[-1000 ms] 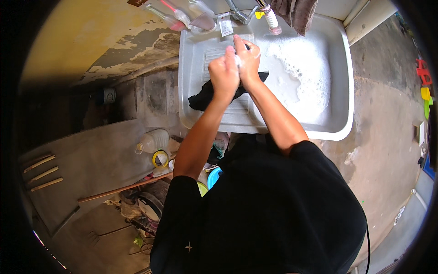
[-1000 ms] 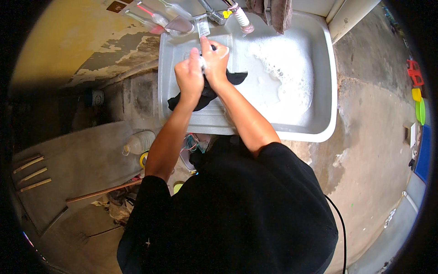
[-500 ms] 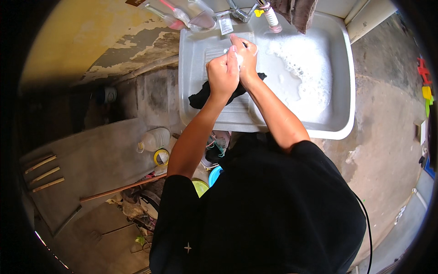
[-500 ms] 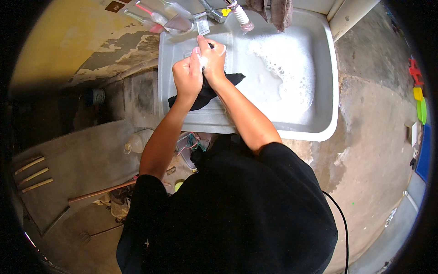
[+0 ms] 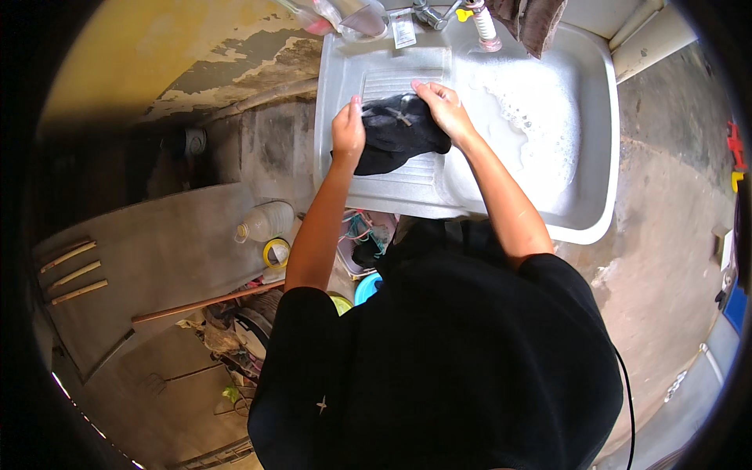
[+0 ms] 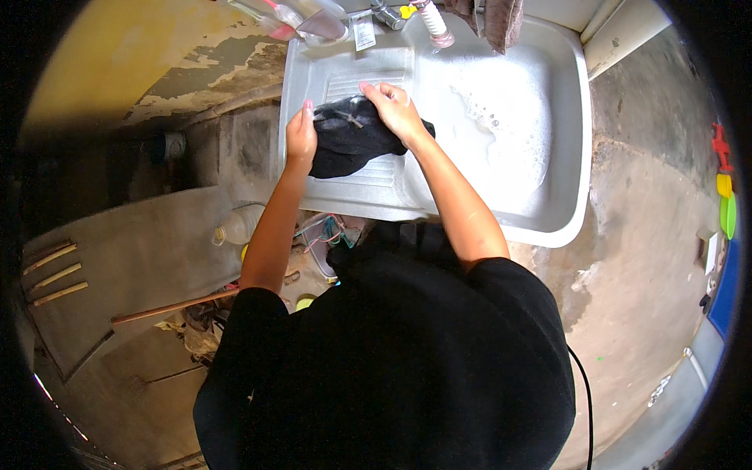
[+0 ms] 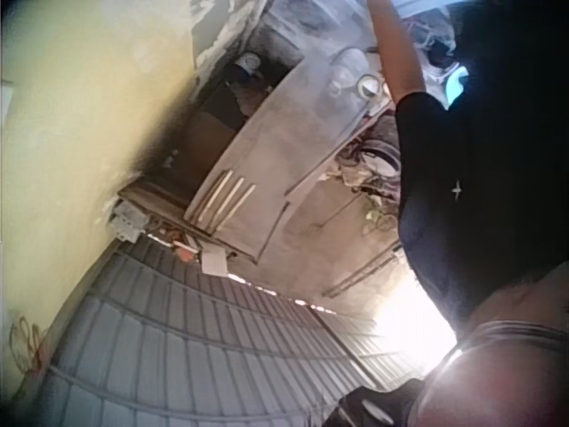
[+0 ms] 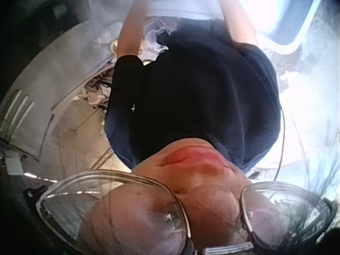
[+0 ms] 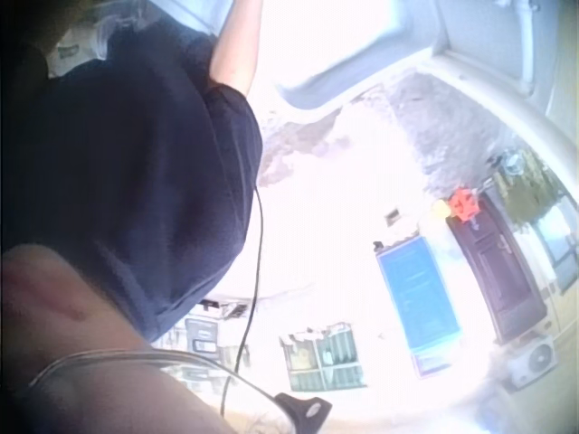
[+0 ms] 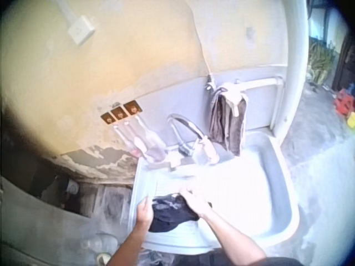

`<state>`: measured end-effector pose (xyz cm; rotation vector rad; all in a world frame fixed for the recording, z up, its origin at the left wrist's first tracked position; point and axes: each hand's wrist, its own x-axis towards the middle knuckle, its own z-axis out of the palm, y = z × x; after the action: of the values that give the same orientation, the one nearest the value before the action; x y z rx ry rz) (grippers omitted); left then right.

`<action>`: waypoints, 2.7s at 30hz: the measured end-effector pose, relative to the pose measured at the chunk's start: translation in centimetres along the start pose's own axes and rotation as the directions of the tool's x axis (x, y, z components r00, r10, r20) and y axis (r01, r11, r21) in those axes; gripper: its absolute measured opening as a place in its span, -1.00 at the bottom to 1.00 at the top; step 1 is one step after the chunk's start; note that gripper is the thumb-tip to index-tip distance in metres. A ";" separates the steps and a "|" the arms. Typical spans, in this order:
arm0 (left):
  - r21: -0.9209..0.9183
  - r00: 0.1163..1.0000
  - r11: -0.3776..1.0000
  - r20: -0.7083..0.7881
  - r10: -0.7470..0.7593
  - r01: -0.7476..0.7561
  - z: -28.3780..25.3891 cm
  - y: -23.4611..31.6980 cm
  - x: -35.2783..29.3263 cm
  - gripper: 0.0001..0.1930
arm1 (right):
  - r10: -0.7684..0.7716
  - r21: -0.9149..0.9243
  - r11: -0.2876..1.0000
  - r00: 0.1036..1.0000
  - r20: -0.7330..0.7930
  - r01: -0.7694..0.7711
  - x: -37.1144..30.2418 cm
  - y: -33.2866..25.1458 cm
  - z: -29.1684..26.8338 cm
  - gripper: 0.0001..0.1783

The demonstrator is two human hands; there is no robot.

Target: The person washes a black garment by hand in a sink, using a bar of soap to scrub the fabric, rinsing it under a running faucet, and wringing out the water.

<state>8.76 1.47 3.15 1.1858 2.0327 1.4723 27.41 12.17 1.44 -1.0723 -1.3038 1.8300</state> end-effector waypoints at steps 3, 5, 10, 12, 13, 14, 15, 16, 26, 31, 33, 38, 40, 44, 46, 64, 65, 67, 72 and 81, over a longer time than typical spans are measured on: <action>0.341 0.994 0.939 0.081 -0.073 0.042 -3.7 -5.8 -1.1 -0.57 | -0.027 -0.338 0.940 0.998 0.057 0.045 -0.1 4.2 -0.6 -0.46; 0.524 0.976 0.845 0.111 -0.189 0.104 -4.9 -8.9 -2.6 -0.62 | -0.032 -0.609 0.791 0.998 0.053 0.058 0.3 6.6 -1.9 -0.24; 0.670 0.985 0.742 0.115 -0.129 0.019 -3.5 -10.9 -7.2 -0.51 | 0.045 -0.589 0.808 0.999 0.004 -0.034 0.1 10.6 -1.3 0.14; 0.630 0.948 0.772 0.192 -0.254 0.079 -3.0 -9.4 -7.3 -0.51 | 0.191 -0.695 0.709 0.981 0.028 -0.118 -1.3 9.2 -0.6 0.16; 0.588 0.995 0.808 0.103 -0.013 -0.050 -2.2 -9.3 -7.8 -0.66 | 0.133 -0.704 0.704 0.991 -0.004 -0.097 -2.1 9.2 0.0 0.06; 0.587 0.996 0.809 0.088 -0.019 -0.036 -1.6 -9.2 -8.1 -0.66 | 0.134 -0.711 0.698 0.991 0.008 -0.088 -2.8 9.0 0.1 0.06; 0.385 0.970 0.907 0.089 -0.224 0.174 -0.3 -7.6 -7.4 -0.74 | 0.096 -0.663 0.743 0.995 -0.025 -0.089 -3.1 8.9 -0.4 0.01; 0.169 0.899 0.903 0.128 -0.418 0.396 0.6 -6.5 -7.3 -0.81 | 0.062 -0.613 0.786 0.997 -0.047 -0.078 -3.5 9.0 -0.5 -0.04; -0.187 0.894 0.977 0.448 -0.009 0.103 17.7 -0.7 -6.6 -0.77 | 0.337 0.763 0.617 0.941 -0.039 -0.190 -5.1 13.7 -11.9 -0.47; -0.012 0.828 1.000 0.560 0.020 -0.016 22.6 -4.1 -8.3 -0.73 | 0.594 0.603 0.748 0.684 -0.423 -0.278 -6.8 20.0 -22.0 -0.53; 0.161 0.768 0.984 0.638 -0.051 -0.069 22.4 -5.5 -8.7 -0.48 | 0.402 0.217 0.896 0.502 -0.766 -0.388 -8.2 16.1 -19.9 -0.48; 0.351 0.401 0.789 0.904 -0.147 -0.504 22.7 -1.7 -9.5 0.23 | -0.117 -0.826 0.403 0.872 -0.474 -0.395 -9.3 11.0 -15.8 -0.30; 0.390 0.381 0.770 0.901 -0.207 -0.504 24.1 -2.2 -9.4 0.36 | -0.069 -0.924 0.188 0.934 -0.350 -0.333 -8.3 12.8 -15.9 -0.28; 0.418 0.350 0.634 0.906 -0.238 -0.650 27.0 -4.4 -9.0 0.40 | 0.071 -0.935 0.033 0.935 -0.349 -0.352 -7.2 15.1 -17.3 -0.23; 0.467 0.402 0.574 0.882 -0.247 -0.673 28.5 -5.2 -8.6 0.23 | 0.083 -0.918 0.124 0.926 -0.369 -0.377 -6.5 14.3 -17.2 -0.30; 0.387 0.279 0.392 0.910 -0.305 -0.835 33.9 -8.6 -5.9 -0.54 | -0.123 -0.920 0.239 0.931 -0.345 -0.309 1.6 15.9 -22.7 -0.58; 0.383 0.354 0.348 0.924 -0.145 -0.856 33.8 -10.4 -6.9 -0.43 | -0.091 -0.905 0.283 0.930 -0.356 -0.319 1.5 15.9 -22.7 -0.57; 0.342 0.342 0.398 0.937 -0.073 -0.851 33.4 -9.0 -6.2 -0.33 | -0.079 -0.881 0.310 0.913 -0.399 -0.358 1.5 16.1 -23.1 -0.56; 0.391 0.441 0.688 0.890 -0.115 -0.611 32.1 -6.9 -6.2 -0.41 | -0.031 -0.720 0.505 0.824 -0.565 -0.475 0.2 15.3 -23.3 -0.51; 0.441 0.612 0.854 0.766 -0.197 -0.277 21.2 0.8 -7.7 -0.59 | 0.123 -0.464 0.825 0.903 -0.412 -0.324 -2.9 16.5 -22.4 -0.61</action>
<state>28.42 8.14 -5.72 1.6992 1.7315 0.1873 47.90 14.33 -17.48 -1.8388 -1.5270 1.3440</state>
